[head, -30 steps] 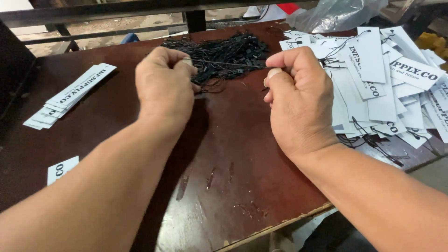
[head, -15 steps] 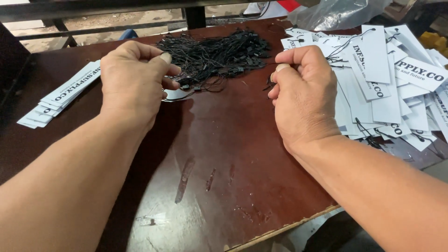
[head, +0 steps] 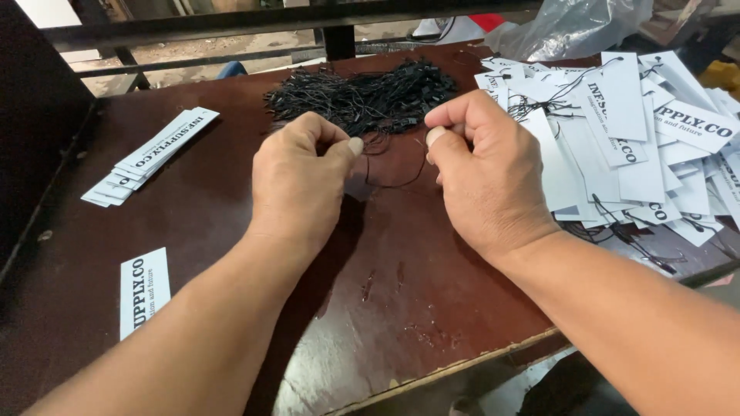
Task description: A worker manually attaches plastic string fasteners to paper hang tags at a workbench.
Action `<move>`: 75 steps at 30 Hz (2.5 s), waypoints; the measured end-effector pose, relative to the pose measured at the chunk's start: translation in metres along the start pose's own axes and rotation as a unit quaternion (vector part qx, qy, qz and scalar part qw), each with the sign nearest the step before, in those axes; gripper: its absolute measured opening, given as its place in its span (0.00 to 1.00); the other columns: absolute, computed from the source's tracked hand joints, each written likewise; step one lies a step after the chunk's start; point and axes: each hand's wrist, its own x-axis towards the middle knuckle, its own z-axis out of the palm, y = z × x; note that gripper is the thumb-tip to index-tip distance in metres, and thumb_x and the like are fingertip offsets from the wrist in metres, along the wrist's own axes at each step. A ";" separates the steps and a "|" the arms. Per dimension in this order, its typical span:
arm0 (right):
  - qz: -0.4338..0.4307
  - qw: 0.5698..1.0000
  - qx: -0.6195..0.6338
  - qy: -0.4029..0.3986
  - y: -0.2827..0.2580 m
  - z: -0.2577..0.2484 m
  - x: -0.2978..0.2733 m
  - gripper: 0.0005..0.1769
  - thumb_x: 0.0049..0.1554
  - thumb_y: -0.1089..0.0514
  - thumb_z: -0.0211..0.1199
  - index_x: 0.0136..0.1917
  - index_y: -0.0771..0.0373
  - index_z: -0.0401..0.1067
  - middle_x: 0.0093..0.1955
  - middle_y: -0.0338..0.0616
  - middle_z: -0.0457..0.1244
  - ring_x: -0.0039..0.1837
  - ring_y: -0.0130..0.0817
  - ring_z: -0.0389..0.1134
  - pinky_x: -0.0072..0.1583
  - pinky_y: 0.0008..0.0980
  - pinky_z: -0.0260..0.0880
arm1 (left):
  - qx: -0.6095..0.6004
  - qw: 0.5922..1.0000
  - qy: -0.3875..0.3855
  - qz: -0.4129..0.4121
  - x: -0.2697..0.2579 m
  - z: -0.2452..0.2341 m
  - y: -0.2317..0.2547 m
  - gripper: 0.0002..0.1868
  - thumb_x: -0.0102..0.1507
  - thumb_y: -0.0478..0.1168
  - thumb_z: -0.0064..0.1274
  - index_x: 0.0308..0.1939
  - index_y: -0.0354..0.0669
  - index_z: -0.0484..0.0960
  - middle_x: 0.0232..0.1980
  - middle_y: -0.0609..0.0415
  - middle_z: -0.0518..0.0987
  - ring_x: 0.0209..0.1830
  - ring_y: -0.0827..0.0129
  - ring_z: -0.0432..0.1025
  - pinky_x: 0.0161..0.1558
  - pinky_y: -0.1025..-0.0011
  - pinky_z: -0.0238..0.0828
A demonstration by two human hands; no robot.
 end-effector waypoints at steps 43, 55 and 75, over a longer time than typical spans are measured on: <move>-0.270 0.953 -0.046 -0.132 0.010 0.006 -0.006 0.06 0.54 0.63 0.66 0.38 0.58 0.70 0.34 0.35 0.66 0.35 0.31 0.65 0.41 0.31 0.64 | -0.030 0.988 -0.149 -0.019 -0.019 -0.011 0.016 0.15 0.58 0.41 0.55 0.48 0.59 0.87 0.28 0.68 0.79 0.29 0.80 0.70 0.38 0.77 0.68; -0.261 0.951 -0.055 -0.154 0.016 0.008 -0.004 0.06 0.54 0.61 0.63 0.38 0.59 0.68 0.35 0.38 0.67 0.36 0.36 0.67 0.41 0.35 0.64 | 0.050 0.975 -0.065 0.208 -0.018 0.002 -0.008 0.12 0.59 0.43 0.56 0.47 0.59 0.84 0.38 0.66 0.89 0.39 0.73 0.83 0.42 0.72 0.75; -0.201 0.966 -0.046 -0.155 0.012 0.005 -0.001 0.09 0.59 0.59 0.60 0.36 0.57 0.66 0.31 0.34 0.63 0.35 0.31 0.62 0.41 0.33 0.61 | 0.060 0.997 0.020 0.042 0.008 -0.016 0.007 0.08 0.63 0.42 0.55 0.43 0.57 0.88 0.30 0.65 0.83 0.28 0.76 0.74 0.38 0.72 0.71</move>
